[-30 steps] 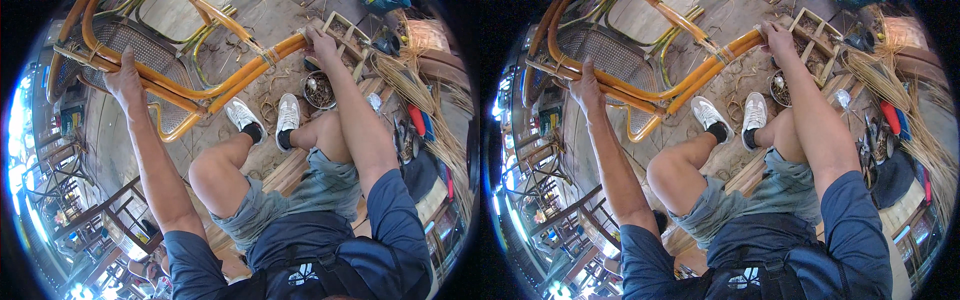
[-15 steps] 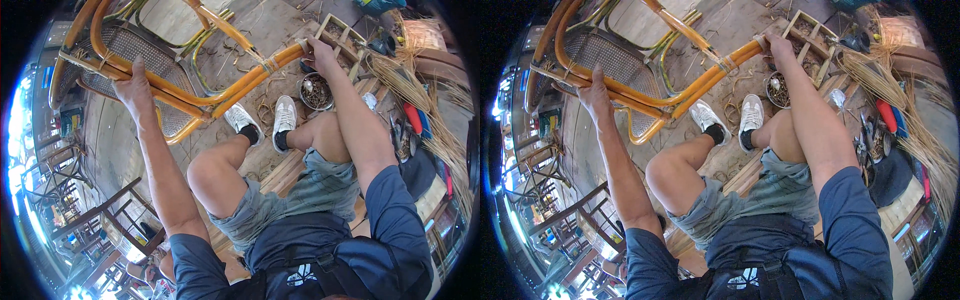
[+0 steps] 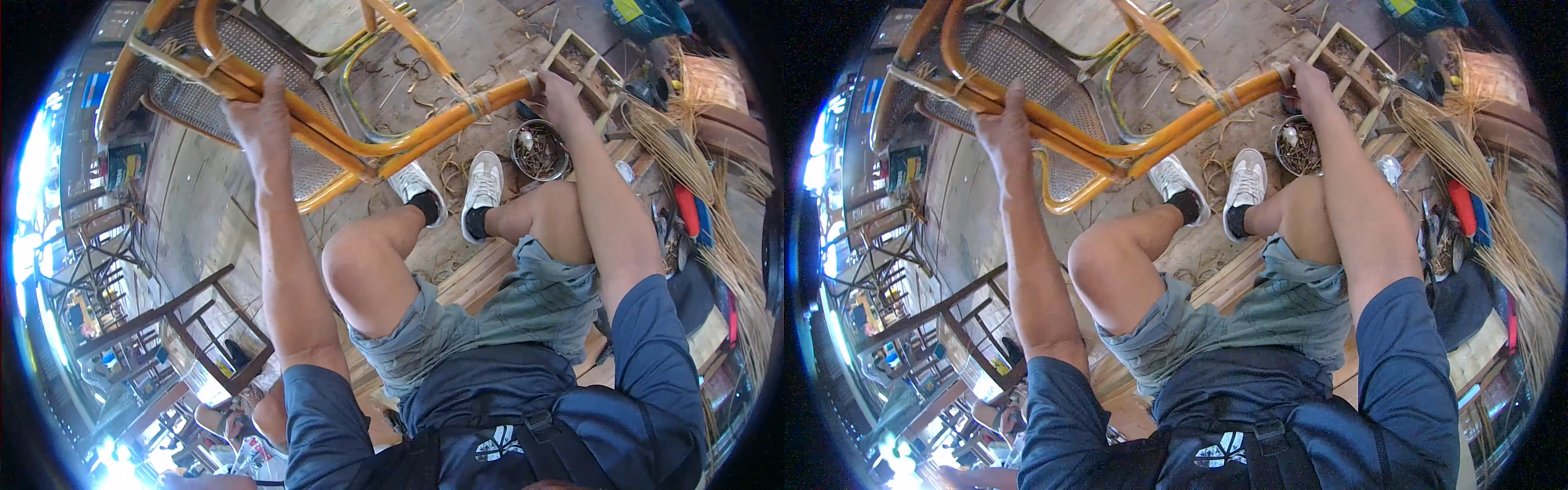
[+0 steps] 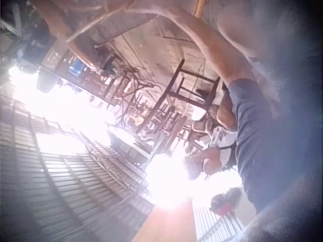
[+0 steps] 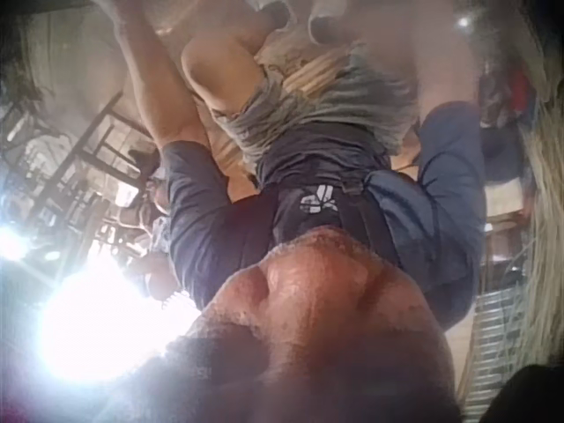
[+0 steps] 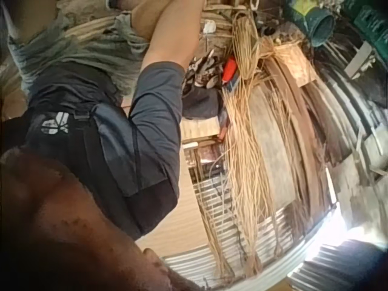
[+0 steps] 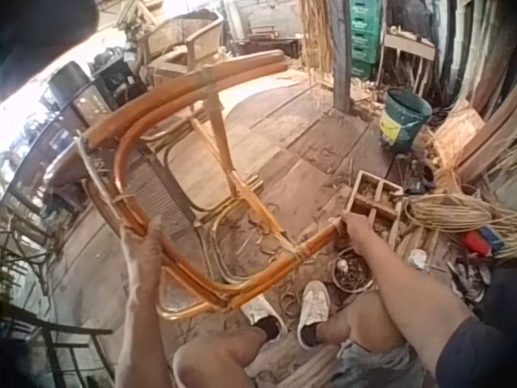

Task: The person repairs a yellow rattan chair by first using a knife to cut and remove old binding material from a joint. They then use a power drill to create holes in the rattan frame and insert new binding material to secure the joint.

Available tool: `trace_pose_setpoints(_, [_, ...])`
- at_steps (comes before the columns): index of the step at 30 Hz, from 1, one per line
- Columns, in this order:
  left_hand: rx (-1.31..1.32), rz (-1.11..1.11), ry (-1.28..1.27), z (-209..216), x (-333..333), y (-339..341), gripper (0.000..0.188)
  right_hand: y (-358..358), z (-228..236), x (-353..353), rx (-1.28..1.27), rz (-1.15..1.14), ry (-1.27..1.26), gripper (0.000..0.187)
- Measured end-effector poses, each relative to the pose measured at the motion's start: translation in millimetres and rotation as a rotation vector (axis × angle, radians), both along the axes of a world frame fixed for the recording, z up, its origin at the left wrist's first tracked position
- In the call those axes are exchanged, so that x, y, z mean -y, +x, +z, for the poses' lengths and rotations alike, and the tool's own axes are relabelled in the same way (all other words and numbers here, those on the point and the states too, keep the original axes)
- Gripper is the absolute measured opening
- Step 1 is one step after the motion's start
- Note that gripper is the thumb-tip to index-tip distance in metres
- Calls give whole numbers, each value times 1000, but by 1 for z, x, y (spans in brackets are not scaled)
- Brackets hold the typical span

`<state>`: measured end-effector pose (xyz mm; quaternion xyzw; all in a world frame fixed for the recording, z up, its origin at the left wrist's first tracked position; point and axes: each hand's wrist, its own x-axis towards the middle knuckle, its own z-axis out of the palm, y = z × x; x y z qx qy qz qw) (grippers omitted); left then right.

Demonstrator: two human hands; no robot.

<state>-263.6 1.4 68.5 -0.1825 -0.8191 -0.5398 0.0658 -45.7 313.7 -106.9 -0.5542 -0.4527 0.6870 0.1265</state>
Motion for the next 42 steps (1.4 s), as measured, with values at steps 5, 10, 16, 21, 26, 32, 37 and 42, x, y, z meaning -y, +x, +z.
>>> trace_pose_setpoints(5, [26,-53,152,-20,8,27,40,10,-16,-4,258,127,93,30])
trace_pose_setpoints(10, [-9,90,67,-33,21,42,43,23,-23,-4,524,479,205,24])
trace_pose_setpoints(16, [6,138,103,-34,65,42,47,36,10,27,539,1034,131,24])
trace_pose_setpoints(21, [-122,225,-1,-32,96,26,45,24,41,73,627,1406,165,25])
trace_pose_setpoints(26, [-138,414,-184,-15,104,22,53,16,78,123,555,1706,660,23])
trace_pose_setpoints(32, [-90,371,-167,-21,100,51,58,22,169,111,-102,1040,917,30])
trace_pose_setpoints(37, [16,497,-267,-19,94,62,61,20,276,95,-551,435,1207,32])
trace_pose_setpoints(42, [75,532,-280,-9,92,74,57,-16,273,74,-7,707,1925,56])
